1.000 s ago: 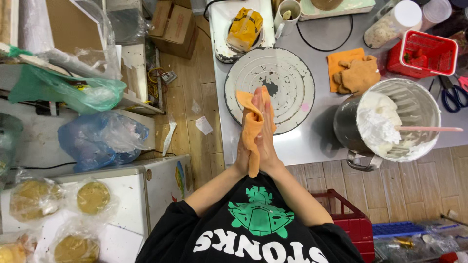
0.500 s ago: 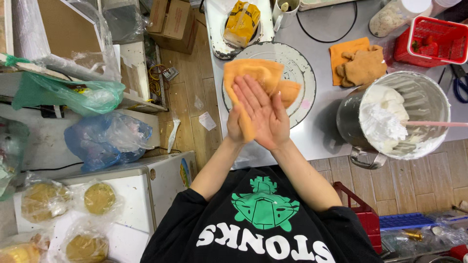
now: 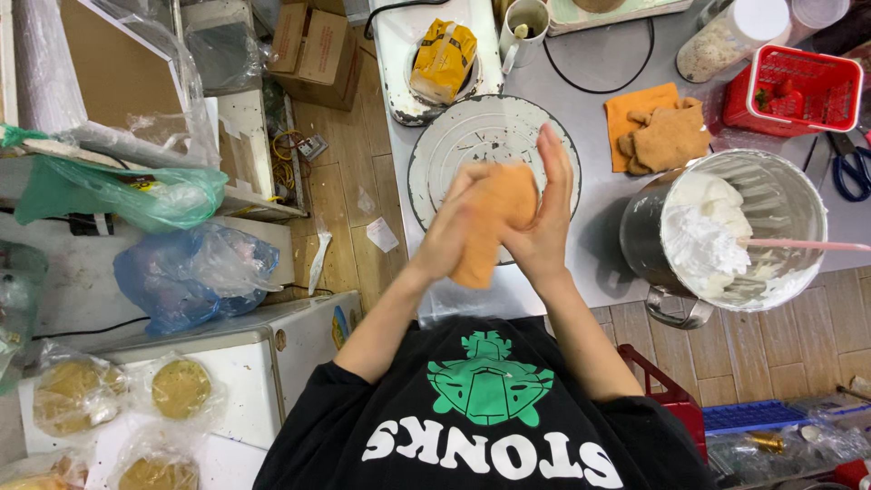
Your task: The person mixes a white batter in a metal bowl using a spatula, then places the bowl in a freezer. They later attach a whisk to a stand mixer, lower the mixer head, and wipe the countertop. Finally, they unwrap several small cakes and place them on a tray.
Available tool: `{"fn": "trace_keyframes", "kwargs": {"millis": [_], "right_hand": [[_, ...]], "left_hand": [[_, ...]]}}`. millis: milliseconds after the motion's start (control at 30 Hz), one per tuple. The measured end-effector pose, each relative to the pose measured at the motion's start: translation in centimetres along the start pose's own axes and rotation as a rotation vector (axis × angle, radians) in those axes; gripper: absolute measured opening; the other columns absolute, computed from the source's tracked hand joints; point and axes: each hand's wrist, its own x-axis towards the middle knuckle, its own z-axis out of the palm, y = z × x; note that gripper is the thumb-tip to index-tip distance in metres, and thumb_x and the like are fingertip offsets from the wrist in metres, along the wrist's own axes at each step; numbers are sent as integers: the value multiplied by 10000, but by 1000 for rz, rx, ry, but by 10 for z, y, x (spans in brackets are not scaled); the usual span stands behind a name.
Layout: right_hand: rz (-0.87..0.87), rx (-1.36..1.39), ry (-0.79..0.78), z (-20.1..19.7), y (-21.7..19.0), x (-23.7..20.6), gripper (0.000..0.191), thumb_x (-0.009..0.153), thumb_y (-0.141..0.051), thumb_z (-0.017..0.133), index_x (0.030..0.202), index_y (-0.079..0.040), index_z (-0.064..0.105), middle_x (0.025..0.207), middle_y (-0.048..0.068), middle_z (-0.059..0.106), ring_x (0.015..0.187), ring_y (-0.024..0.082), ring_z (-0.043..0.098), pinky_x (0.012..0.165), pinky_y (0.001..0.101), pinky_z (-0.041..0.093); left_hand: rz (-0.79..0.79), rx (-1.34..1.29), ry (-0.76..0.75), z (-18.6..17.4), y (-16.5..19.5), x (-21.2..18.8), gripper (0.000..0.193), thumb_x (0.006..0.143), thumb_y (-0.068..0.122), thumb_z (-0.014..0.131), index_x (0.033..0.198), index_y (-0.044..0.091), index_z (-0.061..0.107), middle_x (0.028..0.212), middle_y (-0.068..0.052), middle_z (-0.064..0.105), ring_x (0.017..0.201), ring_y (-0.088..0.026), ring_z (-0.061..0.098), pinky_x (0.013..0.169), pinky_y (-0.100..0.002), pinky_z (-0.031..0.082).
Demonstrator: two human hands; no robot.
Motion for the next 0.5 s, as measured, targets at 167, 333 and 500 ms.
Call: {"fn": "trace_keyframes", "kwargs": {"millis": [167,333,500], "right_hand": [[39,159,-99,-11,-4,5,1042,859,-183,847,1679,-95,210,1710,166,306,1573,326,387,1324,421,325],[222,707,-365,-2,4,-12,958,908,-181,798,1684,-115,240,1737,160,311,1558,327,441,1331,457,320],[337,837,-512,-2,9,-26,925,893,-112,775,1653,-124,248,1702,174,303,1460,325,486,1220,452,416]], "left_hand": [[-155,-51,-173,1,39,-5,556,961,272,744,1436,30,587,1281,-1,488,1234,-140,541,1050,-268,506],[-249,-170,-141,-9,30,-19,498,816,118,905,1279,1,761,1034,1,563,1004,-127,563,927,-261,477],[-297,-311,-142,-17,-7,-37,386,733,110,930,1075,0,791,910,5,623,915,-115,602,857,-261,491]]}}
